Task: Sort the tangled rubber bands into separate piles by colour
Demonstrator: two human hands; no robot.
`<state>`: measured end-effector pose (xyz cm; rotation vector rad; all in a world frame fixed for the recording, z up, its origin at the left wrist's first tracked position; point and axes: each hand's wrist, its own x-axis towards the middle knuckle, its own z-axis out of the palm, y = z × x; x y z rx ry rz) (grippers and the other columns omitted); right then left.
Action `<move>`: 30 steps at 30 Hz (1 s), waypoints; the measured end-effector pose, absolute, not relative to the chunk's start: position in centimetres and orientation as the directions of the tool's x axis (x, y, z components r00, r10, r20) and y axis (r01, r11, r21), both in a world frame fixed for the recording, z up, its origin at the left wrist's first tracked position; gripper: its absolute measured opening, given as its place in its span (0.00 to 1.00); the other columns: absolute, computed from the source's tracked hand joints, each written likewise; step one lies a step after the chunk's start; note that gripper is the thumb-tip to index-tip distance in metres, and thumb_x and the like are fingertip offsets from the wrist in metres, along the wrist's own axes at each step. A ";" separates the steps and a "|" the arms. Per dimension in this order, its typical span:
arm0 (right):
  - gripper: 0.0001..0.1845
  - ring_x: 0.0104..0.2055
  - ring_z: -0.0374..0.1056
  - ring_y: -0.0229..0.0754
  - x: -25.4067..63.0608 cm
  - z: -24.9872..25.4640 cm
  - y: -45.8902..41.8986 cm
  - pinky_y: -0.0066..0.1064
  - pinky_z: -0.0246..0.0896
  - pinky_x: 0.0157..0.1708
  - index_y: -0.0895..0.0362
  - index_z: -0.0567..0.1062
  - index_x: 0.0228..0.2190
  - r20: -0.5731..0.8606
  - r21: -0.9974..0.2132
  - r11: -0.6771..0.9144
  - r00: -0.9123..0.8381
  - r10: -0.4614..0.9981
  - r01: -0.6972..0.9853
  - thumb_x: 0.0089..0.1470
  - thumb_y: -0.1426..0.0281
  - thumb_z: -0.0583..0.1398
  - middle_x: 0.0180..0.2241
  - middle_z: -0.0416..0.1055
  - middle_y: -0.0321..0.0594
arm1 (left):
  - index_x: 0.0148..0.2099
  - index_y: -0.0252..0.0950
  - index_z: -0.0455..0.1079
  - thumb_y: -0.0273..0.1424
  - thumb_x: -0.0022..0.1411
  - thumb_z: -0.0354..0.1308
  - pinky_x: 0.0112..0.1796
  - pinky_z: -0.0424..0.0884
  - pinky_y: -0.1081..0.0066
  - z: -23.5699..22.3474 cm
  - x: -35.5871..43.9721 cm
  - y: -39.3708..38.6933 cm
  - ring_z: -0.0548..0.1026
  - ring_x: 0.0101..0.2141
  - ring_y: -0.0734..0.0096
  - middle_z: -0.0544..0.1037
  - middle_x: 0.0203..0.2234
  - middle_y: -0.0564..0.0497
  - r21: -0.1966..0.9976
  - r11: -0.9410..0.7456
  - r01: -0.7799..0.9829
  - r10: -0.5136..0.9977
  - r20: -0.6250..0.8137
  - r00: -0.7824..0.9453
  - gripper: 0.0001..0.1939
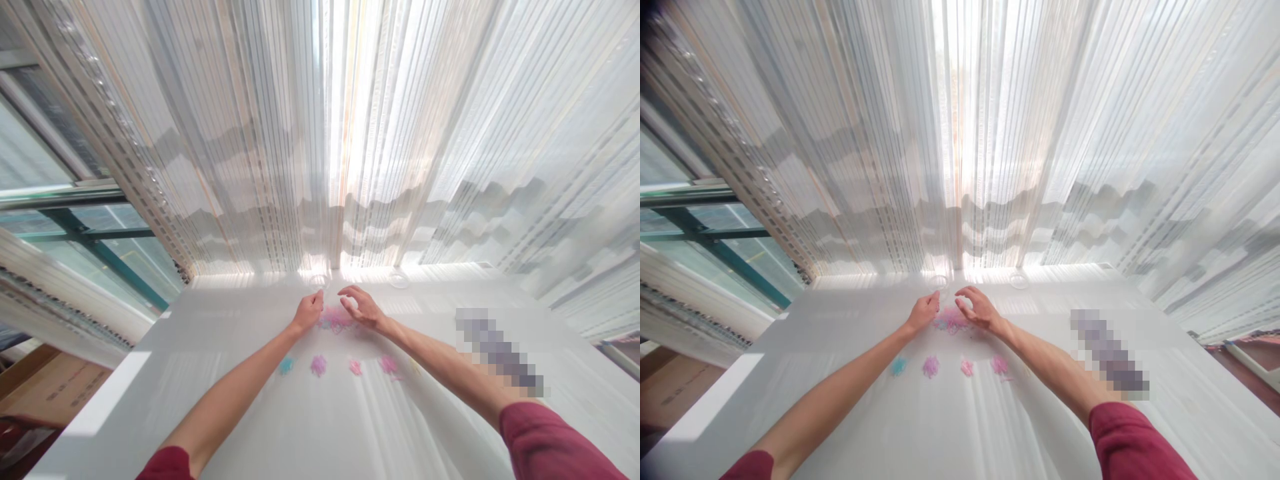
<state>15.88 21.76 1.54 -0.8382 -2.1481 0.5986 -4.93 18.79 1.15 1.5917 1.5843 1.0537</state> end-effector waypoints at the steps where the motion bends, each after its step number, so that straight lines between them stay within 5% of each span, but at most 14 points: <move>1: 0.20 0.48 0.73 0.50 16.0 1.9 21.8 0.46 0.68 0.54 0.55 0.78 0.43 0.467 -0.653 0.653 -0.474 0.746 0.384 0.69 0.57 0.52 0.44 0.77 0.49 | 0.59 0.34 0.71 0.38 0.71 0.61 0.48 0.78 0.54 1.4 -4.6 18.8 0.78 0.50 0.55 0.75 0.54 0.44 0.877 -0.072 0.476 0.993 0.108 -0.049 0.19; 9: 0.18 0.40 0.76 0.47 17.0 5.9 17.2 0.41 0.73 0.43 0.55 0.78 0.40 0.336 -0.825 0.459 -0.367 0.867 0.331 0.67 0.55 0.56 0.38 0.79 0.45 | 0.57 0.34 0.72 0.39 0.71 0.61 0.47 0.78 0.55 4.4 -1.6 15.7 0.78 0.48 0.54 0.76 0.53 0.46 0.803 -0.219 0.554 0.962 0.272 -0.013 0.18; 11: 0.18 0.39 0.78 0.45 17.5 6.3 14.3 0.39 0.75 0.39 0.55 0.77 0.45 0.280 -0.873 0.402 -0.391 0.877 0.277 0.67 0.55 0.57 0.36 0.80 0.42 | 0.45 0.34 0.75 0.40 0.76 0.53 0.40 0.77 0.63 4.7 -0.8 13.4 0.79 0.37 0.63 0.80 0.39 0.48 0.768 -0.265 0.583 0.944 0.329 -0.004 0.16; 13: 0.20 0.39 0.79 0.45 18.0 5.9 11.1 0.38 0.76 0.37 0.55 0.76 0.48 0.232 -0.914 0.344 -0.418 0.878 0.216 0.66 0.53 0.58 0.38 0.80 0.43 | 0.33 0.36 0.71 0.42 0.78 0.45 0.34 0.72 0.67 4.6 0.1 10.8 0.74 0.27 0.67 0.75 0.24 0.51 0.732 -0.308 0.608 0.923 0.384 0.006 0.25; 15: 0.22 0.40 0.79 0.46 18.2 5.0 8.0 0.39 0.78 0.38 0.56 0.75 0.49 0.194 -0.947 0.282 -0.431 0.882 0.152 0.66 0.52 0.57 0.40 0.80 0.45 | 0.29 0.38 0.67 0.42 0.78 0.42 0.30 0.67 0.68 4.0 1.2 8.4 0.71 0.24 0.68 0.71 0.20 0.53 0.704 -0.326 0.631 0.908 0.419 0.001 0.25; 23: 0.25 0.41 0.80 0.46 18.3 -0.3 1.2 0.40 0.79 0.42 0.56 0.73 0.48 0.098 -0.989 0.130 -0.356 0.929 0.065 0.65 0.47 0.56 0.40 0.80 0.46 | 0.30 0.39 0.66 0.38 0.77 0.42 0.28 0.61 0.70 0.7 3.6 2.2 0.72 0.24 0.68 0.75 0.22 0.50 0.619 -0.259 0.741 0.933 0.360 0.024 0.23; 30: 0.15 0.40 0.79 0.46 19.2 -1.5 -0.8 0.38 0.77 0.41 0.55 0.75 0.44 0.181 -0.951 0.236 -0.255 0.950 0.201 0.63 0.58 0.60 0.41 0.79 0.45 | 0.32 0.38 0.70 0.34 0.75 0.50 0.31 0.64 0.72 -0.4 3.0 -0.1 0.76 0.32 0.64 0.79 0.28 0.47 0.508 -0.244 0.826 0.945 0.317 0.085 0.17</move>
